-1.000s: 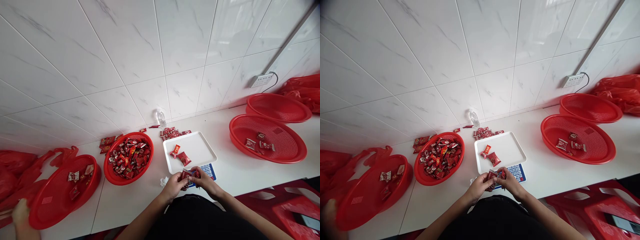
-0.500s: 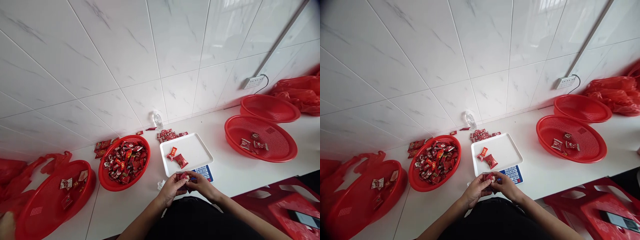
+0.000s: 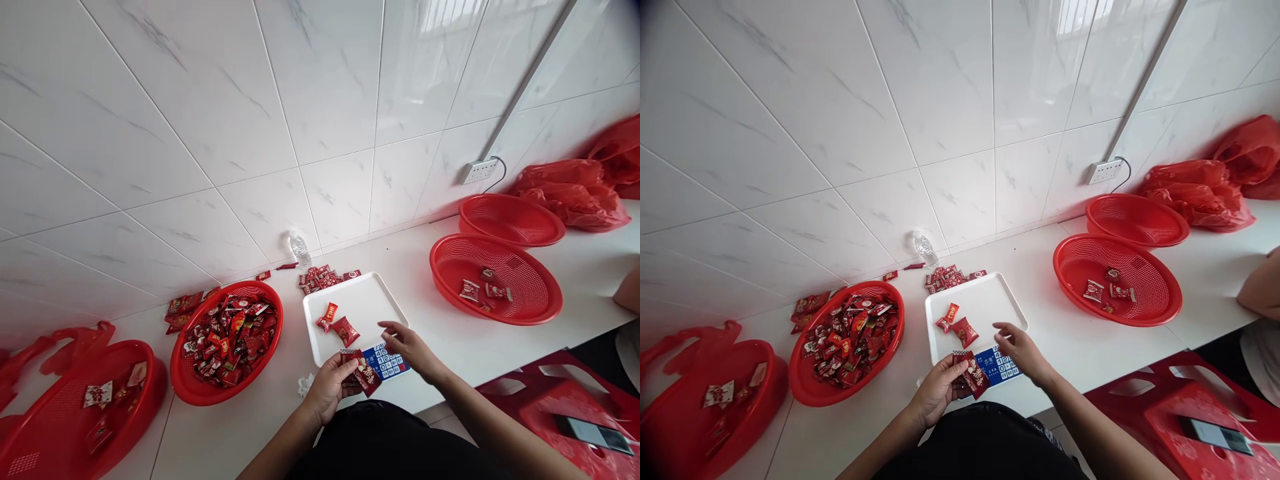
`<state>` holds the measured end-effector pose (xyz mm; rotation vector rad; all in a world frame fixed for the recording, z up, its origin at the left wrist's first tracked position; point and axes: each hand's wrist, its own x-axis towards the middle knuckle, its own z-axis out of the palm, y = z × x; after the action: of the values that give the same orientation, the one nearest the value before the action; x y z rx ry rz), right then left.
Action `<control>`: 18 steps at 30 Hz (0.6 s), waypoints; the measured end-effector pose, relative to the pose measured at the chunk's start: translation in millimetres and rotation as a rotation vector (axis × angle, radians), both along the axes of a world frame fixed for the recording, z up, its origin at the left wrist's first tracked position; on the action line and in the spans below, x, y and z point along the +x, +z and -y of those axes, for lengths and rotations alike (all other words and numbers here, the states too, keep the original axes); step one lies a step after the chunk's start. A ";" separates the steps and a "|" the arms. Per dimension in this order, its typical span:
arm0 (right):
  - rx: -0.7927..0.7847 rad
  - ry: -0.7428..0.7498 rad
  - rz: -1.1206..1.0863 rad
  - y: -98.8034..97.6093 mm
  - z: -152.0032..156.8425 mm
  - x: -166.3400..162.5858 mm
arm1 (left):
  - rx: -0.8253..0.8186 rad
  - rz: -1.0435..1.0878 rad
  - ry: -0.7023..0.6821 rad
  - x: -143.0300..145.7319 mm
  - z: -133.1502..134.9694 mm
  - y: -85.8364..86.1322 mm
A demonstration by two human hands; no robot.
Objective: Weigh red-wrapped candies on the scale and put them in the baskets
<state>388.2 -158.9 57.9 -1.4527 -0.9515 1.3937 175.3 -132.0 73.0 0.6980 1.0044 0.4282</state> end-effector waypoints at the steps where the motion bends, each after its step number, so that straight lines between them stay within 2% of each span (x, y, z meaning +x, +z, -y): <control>1: -0.011 -0.040 0.012 -0.7 -1.7 9.6 | -0.006 -0.003 0.001 0.8 0.8 -0.1; 3: -0.024 -0.094 -0.002 -2.2 -3.6 25.2 | -0.014 0.000 -0.003 2.0 2.6 0.1; 6: -0.041 -0.093 -0.033 -3.8 -3.0 35.7 | -0.017 0.002 0.000 3.7 5.3 1.1; 18: -0.056 0.131 0.068 -17.2 0.4 8.9 | 0.020 -0.015 -0.036 2.2 9.4 -0.8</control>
<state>397.1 -159.4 40.7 -1.5100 -1.0756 1.4840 177.5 -141.4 72.2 0.7366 1.0018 0.4026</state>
